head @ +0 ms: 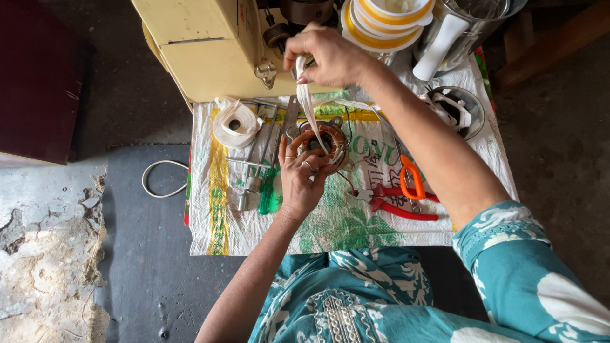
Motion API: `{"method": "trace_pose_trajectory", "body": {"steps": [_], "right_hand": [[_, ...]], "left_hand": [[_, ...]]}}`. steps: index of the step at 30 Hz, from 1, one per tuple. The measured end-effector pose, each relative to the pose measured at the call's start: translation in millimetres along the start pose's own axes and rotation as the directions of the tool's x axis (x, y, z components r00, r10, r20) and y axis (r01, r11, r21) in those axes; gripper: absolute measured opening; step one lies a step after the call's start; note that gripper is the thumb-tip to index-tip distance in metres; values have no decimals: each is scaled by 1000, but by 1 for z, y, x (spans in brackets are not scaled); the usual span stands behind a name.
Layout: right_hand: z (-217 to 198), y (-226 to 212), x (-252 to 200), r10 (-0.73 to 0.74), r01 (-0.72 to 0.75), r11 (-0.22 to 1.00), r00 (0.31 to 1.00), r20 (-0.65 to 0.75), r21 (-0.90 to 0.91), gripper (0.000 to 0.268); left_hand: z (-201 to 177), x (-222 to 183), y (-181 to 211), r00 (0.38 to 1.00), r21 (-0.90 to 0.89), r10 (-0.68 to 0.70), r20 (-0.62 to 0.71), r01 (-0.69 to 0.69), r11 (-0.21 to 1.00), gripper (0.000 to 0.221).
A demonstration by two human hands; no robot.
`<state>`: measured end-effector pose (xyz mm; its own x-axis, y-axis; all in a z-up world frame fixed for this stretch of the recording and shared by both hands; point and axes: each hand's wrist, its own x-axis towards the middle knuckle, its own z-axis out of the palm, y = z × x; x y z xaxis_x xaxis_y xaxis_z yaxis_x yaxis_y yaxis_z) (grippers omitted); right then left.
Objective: The person wraps white tape around the internal copper coils of a disassembled electric motor by hand while holding the motor unit stationary.
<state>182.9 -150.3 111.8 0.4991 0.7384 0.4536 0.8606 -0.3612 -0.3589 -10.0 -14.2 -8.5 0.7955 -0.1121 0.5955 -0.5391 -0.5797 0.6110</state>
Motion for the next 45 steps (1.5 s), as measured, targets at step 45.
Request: {"method": "trace_pose_trajectory", "body": {"steps": [45], "right_hand": [[22, -57, -105, 241, -387, 821, 901, 360, 420, 31]], "left_hand": [[4, -5, -5, 999, 61, 43, -20, -42, 997, 16]]}}
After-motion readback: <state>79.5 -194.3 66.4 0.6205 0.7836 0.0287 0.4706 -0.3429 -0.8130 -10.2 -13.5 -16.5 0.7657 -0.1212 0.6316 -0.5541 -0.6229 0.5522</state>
